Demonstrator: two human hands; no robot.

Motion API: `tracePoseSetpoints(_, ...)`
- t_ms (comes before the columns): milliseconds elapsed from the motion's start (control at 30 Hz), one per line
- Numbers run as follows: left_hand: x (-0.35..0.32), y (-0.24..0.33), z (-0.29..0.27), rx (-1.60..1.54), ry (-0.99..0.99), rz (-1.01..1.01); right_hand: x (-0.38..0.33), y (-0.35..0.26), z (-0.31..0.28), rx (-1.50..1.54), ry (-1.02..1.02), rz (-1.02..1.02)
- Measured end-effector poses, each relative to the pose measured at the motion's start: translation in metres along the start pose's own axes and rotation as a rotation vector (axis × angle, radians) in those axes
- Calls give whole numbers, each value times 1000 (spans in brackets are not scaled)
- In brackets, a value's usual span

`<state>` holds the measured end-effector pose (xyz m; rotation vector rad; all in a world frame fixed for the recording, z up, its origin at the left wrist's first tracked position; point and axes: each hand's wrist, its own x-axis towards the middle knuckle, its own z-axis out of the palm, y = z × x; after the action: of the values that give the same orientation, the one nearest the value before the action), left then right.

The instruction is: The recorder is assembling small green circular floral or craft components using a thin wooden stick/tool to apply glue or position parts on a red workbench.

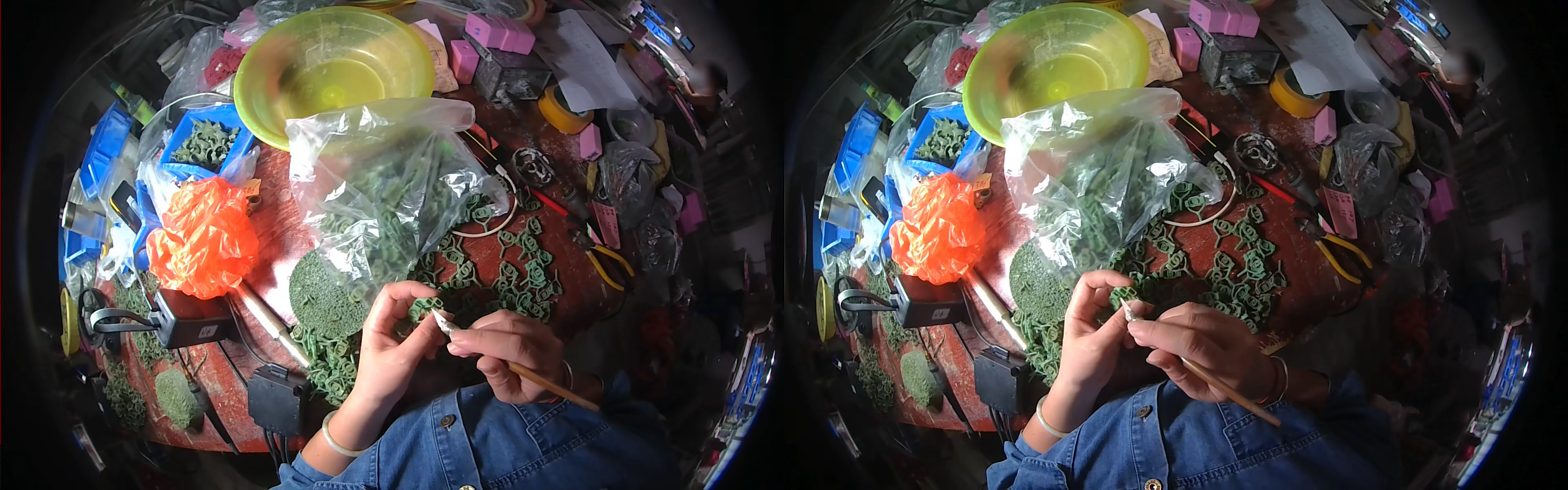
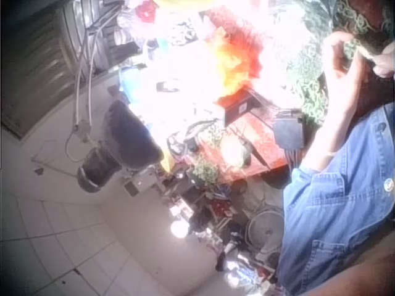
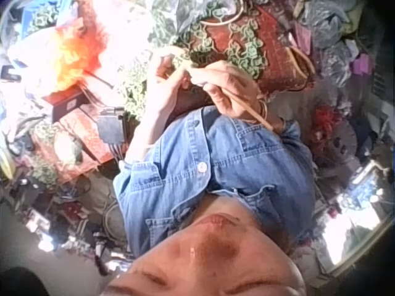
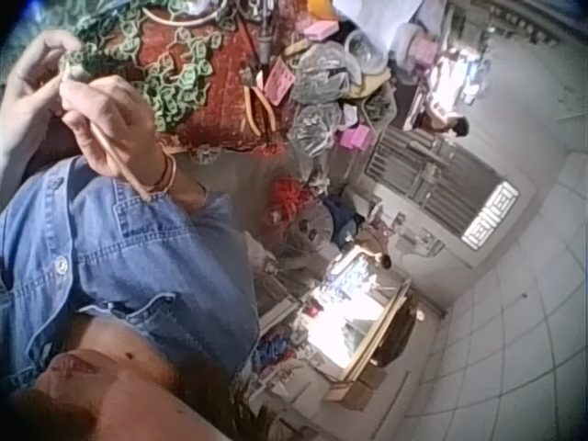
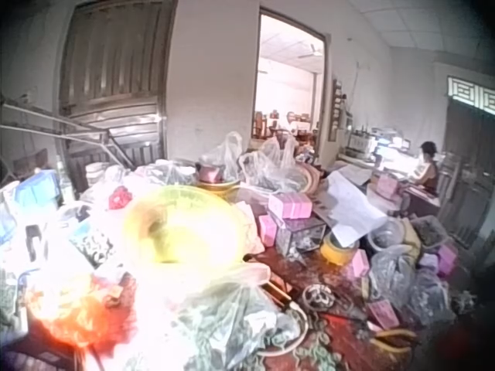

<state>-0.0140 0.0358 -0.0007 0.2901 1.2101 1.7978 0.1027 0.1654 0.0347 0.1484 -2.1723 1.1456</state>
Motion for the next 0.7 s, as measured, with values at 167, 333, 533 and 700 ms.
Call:
tracePoseSetpoints(167, -1, -1, 0, 11, -14, 7, -5, 0, 1, -49, 1, -4)
tracePoseSetpoints(333, 0, -1, 0, 9, -20, 27, -7, 2, 2, -151, -1, -26)
tracePoseSetpoints(533, 1, -1, 0, 22, -26, 31, -7, 2, 3, -185, 10, -21)
tracePoseSetpoints(700, 0, -3, 2, 50, 3, 34, -7, 2, 7, -154, -11, -40)
